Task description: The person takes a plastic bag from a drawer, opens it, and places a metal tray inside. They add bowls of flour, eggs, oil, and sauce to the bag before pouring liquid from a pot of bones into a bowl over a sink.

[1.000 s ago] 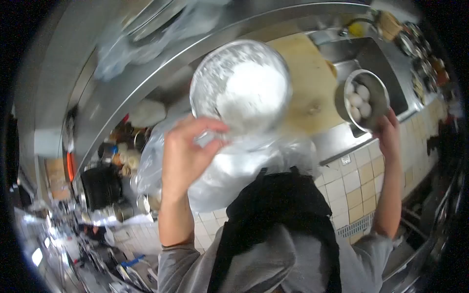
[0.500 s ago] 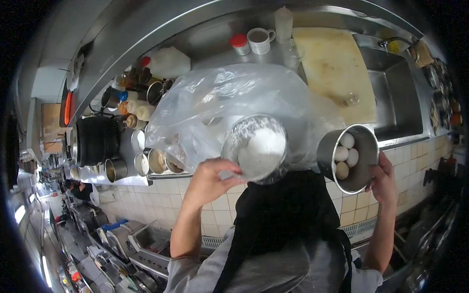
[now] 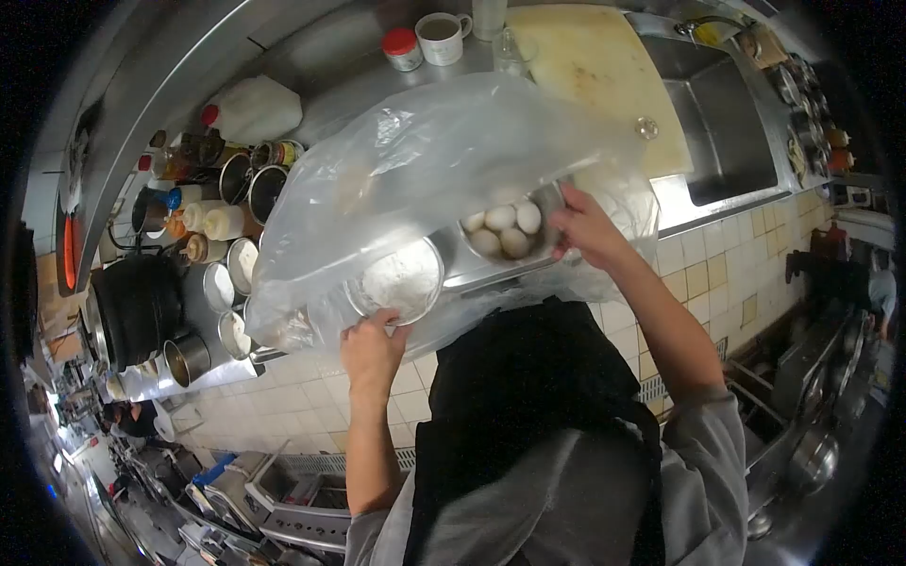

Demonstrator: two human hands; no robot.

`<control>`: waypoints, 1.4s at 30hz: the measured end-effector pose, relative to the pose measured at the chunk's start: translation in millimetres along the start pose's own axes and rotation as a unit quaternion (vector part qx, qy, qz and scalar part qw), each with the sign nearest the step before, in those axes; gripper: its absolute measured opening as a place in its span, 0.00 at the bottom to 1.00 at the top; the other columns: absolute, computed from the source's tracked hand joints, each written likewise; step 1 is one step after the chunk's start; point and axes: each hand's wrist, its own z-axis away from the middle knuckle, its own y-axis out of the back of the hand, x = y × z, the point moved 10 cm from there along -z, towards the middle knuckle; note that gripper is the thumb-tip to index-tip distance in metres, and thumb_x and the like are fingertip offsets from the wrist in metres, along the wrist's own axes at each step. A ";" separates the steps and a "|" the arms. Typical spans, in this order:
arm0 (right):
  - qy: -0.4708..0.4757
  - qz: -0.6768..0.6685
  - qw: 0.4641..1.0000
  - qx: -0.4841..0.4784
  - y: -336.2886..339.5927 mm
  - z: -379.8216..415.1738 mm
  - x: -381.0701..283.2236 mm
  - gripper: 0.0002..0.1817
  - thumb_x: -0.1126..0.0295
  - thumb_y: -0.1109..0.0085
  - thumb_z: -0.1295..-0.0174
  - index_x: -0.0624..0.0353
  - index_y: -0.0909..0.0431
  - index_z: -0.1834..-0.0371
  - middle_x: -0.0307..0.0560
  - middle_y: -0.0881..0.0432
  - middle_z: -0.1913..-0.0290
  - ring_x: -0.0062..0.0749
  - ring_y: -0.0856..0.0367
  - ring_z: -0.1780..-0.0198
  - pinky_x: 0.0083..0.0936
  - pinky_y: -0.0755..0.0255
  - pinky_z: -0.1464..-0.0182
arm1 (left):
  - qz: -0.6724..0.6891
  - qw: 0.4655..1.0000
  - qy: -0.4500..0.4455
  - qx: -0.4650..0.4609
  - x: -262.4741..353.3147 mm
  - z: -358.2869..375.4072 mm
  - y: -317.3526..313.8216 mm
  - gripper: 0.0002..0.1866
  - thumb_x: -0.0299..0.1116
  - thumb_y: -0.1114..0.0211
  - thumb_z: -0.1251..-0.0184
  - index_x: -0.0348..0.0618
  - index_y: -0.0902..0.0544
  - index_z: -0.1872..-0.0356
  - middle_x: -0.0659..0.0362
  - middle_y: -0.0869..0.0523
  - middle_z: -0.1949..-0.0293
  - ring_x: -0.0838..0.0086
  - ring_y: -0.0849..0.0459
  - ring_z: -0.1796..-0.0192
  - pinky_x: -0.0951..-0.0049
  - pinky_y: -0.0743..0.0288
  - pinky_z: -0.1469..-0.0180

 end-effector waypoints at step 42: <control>0.085 0.015 0.951 -0.296 -103.0 18.0 33.9 0.28 0.66 0.46 0.25 0.61 0.38 0.25 0.51 0.29 0.32 0.35 0.21 0.41 0.33 0.20 0.43 | 0.318 0.858 0.396 -0.075 -80.0 336.8 -2.7 0.33 0.58 0.36 0.30 0.35 0.16 0.42 0.53 0.11 0.54 0.74 0.17 0.53 0.71 0.24 0.48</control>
